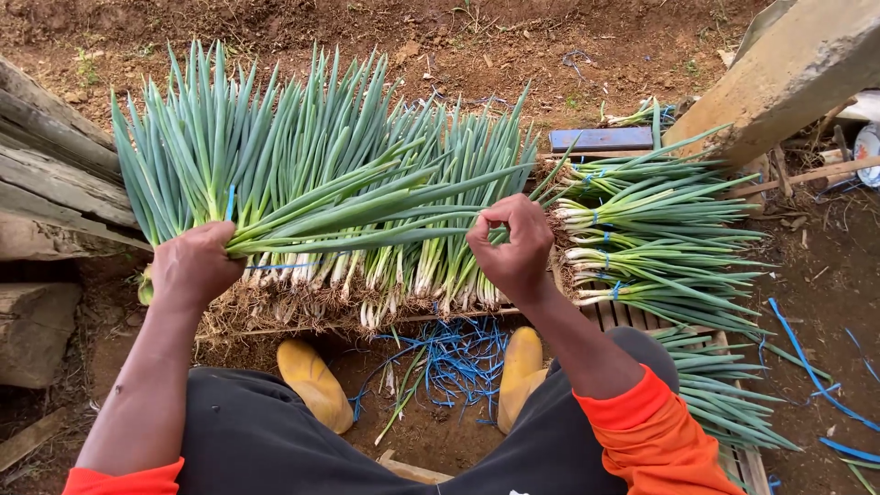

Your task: Bundling green onions using plastic ties

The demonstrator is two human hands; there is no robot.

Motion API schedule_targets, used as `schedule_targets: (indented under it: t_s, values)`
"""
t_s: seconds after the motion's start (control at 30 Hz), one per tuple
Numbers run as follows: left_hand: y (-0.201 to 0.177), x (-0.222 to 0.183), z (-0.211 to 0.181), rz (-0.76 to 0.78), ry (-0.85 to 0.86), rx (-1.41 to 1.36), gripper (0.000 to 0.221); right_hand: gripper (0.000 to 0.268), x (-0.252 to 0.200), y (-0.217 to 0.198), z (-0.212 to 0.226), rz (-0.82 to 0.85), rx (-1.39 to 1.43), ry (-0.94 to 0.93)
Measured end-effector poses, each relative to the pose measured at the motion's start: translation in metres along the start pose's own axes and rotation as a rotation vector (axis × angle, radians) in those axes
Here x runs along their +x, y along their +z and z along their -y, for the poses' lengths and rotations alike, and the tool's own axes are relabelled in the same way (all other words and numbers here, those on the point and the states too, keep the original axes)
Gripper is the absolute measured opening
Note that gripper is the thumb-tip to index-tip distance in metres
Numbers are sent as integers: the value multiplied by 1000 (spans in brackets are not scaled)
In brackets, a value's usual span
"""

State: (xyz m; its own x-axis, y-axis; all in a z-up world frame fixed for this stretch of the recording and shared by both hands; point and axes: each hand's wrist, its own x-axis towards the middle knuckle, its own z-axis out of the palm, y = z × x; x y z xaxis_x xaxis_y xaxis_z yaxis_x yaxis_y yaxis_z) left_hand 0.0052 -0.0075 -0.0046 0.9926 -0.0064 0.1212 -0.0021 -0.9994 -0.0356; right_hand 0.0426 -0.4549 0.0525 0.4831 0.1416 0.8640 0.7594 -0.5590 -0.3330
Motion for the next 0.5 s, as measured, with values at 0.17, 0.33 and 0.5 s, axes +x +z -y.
schedule_targets:
  t_s: [0.17, 0.33, 0.5]
  values:
    - [-1, 3, -9, -26, 19, -7, 19, 16, -12, 21, -5, -134, 284, 515]
    - [11, 4, 3, -156, 55, 0, 27, 14, 2, 11, -20, -347, 545, 852]
    - [0, -7, 14, -25, -84, -46, 22, 11, 20, -30, -57, -284, 686, 860]
